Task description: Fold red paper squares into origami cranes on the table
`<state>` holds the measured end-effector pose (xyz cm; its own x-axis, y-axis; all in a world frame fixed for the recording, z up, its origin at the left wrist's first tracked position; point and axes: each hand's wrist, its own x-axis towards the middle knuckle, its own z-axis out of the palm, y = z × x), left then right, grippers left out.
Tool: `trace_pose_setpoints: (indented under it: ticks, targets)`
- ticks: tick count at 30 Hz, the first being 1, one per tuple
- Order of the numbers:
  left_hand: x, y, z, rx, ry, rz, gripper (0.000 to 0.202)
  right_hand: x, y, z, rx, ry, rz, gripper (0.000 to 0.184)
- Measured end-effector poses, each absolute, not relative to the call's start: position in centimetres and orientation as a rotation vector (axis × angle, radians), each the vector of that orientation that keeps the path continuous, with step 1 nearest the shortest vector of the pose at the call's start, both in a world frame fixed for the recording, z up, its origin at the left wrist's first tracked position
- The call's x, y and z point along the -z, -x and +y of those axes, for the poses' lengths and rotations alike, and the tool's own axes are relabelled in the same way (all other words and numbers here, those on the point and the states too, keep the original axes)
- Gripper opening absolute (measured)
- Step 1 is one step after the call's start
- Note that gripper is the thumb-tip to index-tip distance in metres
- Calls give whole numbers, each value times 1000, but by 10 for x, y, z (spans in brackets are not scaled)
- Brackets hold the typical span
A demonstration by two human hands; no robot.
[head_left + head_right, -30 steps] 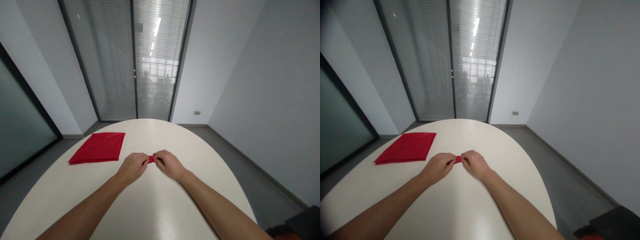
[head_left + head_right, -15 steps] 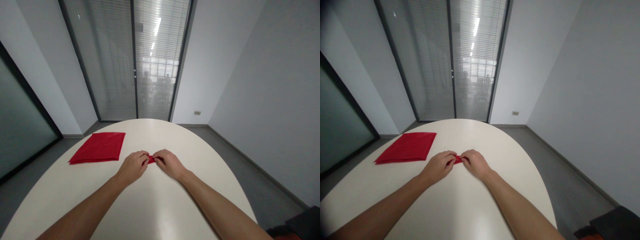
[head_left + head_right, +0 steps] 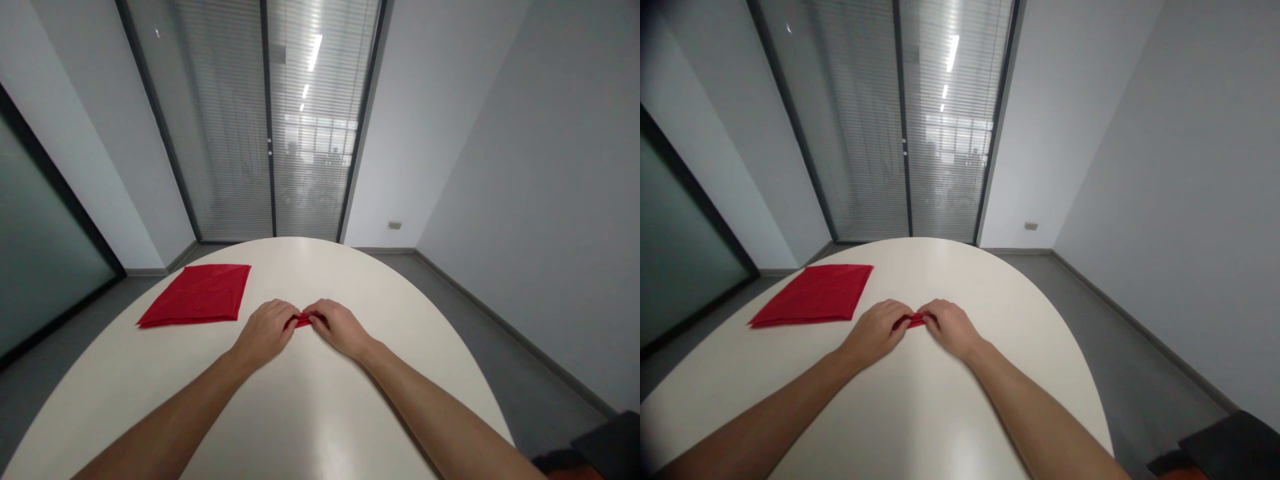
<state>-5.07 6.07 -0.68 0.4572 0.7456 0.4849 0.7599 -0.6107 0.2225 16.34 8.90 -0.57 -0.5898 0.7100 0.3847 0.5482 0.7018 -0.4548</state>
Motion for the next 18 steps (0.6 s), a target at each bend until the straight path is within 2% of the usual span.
trace_pose_setpoints:
  ticks: [6,18]
  targets:
    - [9,51,62,818,2630,-1354,16,6,-164,89,-382,919,-2394,29]
    - [5,49,60,770,2630,-1383,14,5,-162,88,-367,886,-2420,25]
